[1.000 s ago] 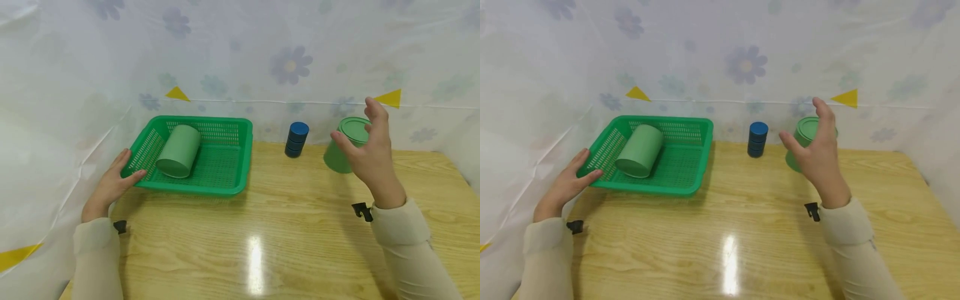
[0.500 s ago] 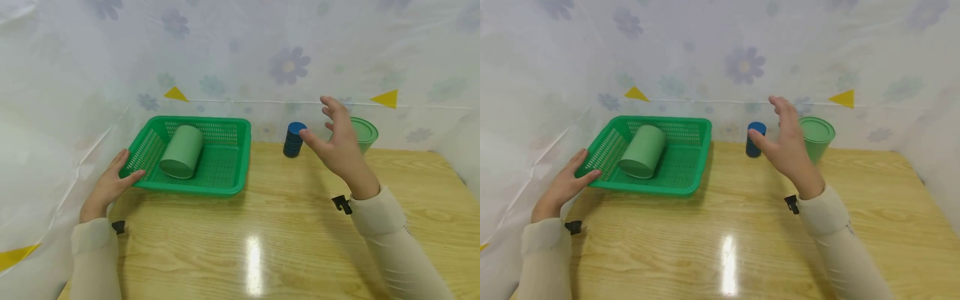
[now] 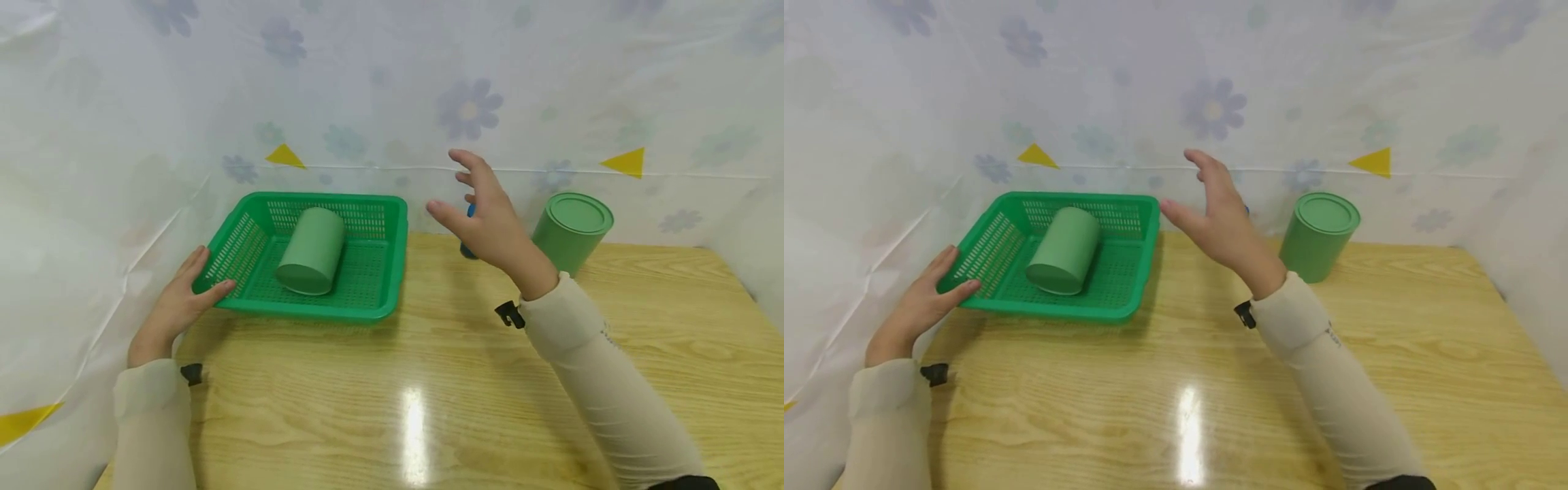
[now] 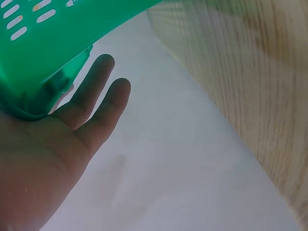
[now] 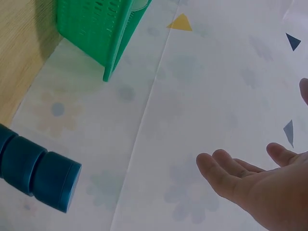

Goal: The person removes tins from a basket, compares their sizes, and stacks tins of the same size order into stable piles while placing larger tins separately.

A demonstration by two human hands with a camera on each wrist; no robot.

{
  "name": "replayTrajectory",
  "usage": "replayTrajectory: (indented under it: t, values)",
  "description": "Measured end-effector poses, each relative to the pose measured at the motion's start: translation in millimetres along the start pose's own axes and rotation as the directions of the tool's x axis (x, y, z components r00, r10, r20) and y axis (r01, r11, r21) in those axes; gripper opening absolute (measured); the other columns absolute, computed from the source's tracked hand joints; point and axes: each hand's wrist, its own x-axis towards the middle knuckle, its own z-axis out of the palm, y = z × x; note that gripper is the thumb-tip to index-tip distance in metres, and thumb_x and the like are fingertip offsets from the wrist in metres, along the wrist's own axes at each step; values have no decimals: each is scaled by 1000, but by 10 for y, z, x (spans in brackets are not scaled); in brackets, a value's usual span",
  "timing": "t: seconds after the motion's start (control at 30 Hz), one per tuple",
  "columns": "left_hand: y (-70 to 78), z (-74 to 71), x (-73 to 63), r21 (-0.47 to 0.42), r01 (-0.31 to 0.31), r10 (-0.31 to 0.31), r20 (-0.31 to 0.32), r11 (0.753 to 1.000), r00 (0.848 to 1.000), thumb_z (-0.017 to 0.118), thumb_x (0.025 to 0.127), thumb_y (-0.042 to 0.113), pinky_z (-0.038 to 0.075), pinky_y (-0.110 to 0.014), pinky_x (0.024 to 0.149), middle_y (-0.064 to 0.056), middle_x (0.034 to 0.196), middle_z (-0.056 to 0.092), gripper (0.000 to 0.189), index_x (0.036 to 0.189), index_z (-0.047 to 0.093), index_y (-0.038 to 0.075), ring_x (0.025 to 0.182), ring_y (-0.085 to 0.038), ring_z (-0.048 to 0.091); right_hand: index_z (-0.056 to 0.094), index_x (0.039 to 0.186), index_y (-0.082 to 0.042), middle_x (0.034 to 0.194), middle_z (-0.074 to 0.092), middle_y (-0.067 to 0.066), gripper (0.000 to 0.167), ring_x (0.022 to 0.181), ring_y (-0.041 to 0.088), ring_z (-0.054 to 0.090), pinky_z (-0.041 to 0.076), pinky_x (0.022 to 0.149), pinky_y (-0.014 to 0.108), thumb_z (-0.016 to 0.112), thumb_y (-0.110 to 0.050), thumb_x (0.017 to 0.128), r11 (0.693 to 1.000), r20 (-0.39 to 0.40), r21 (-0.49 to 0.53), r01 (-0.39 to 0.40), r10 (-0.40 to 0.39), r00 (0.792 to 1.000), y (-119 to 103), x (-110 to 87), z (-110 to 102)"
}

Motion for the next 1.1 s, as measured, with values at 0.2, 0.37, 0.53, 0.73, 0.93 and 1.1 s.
replayTrajectory:
  t: [0.2, 0.37, 0.53, 0.73, 0.93, 1.1]
  values:
    - [-272, -39, 161, -54, -31, 33, 29, 998, 999, 60, 101, 46, 7, -75, 110, -8, 168, -11, 94, 163, -3, 16, 150, -45, -7, 23, 161, -23, 163, 21, -7, 78, 147, 20, 31, 32, 115, 46, 63, -47, 98, 998, 43, -12, -59, 59, 997, -210, 274, 339]
    - [-245, -49, 176, -56, -40, 42, 28, 998, 999, 61, 101, 45, 7, -75, 110, -8, 168, -10, 94, 163, -3, 15, 150, -45, -7, 21, 162, -24, 165, 19, -7, 80, 147, 22, 30, 31, 115, 47, 60, -52, 98, 997, 77, -21, -80, 81, 994, -235, 428, 489]
    - [-223, -49, 171, -54, -40, 42, 31, 998, 999, 61, 101, 45, 7, -76, 110, -9, 168, -10, 94, 163, -3, 15, 150, -45, -7, 21, 162, -25, 165, 20, -3, 81, 146, 25, 31, 36, 111, 52, 59, -56, 97, 991, 129, -31, -127, 130, 983, -232, 619, 669]
    - [-211, -44, 177, -63, -44, 46, 26, 997, 999, 61, 100, 45, 7, -75, 110, -9, 169, -10, 94, 163, -2, 15, 150, -45, -7, 22, 162, -20, 165, 20, 2, 81, 145, 30, 33, 39, 109, 49, 59, -54, 98, 984, 138, 7, -180, 177, 974, -218, 852, 854]
    - [-220, -50, 180, -53, -47, 48, 22, 997, 999, 61, 100, 45, 7, -75, 110, -10, 169, -9, 94, 163, -1, 14, 150, -45, -6, 23, 161, -17, 165, 22, 4, 80, 145, 33, 34, 40, 109, 48, 58, -53, 99, 974, 141, 67, -216, 206, 968, -183, 1009, 1074]
    - [-218, -48, 167, -53, -43, 44, 20, 998, 999, 61, 100, 45, 7, -75, 110, -10, 169, -9, 94, 163, -1, 13, 150, -45, -6, 22, 161, -16, 164, 25, 10, 79, 144, 35, 35, 40, 109, 49, 57, -52, 100, 960, 124, 114, -255, 241, 963, -113, 1086, 1258]
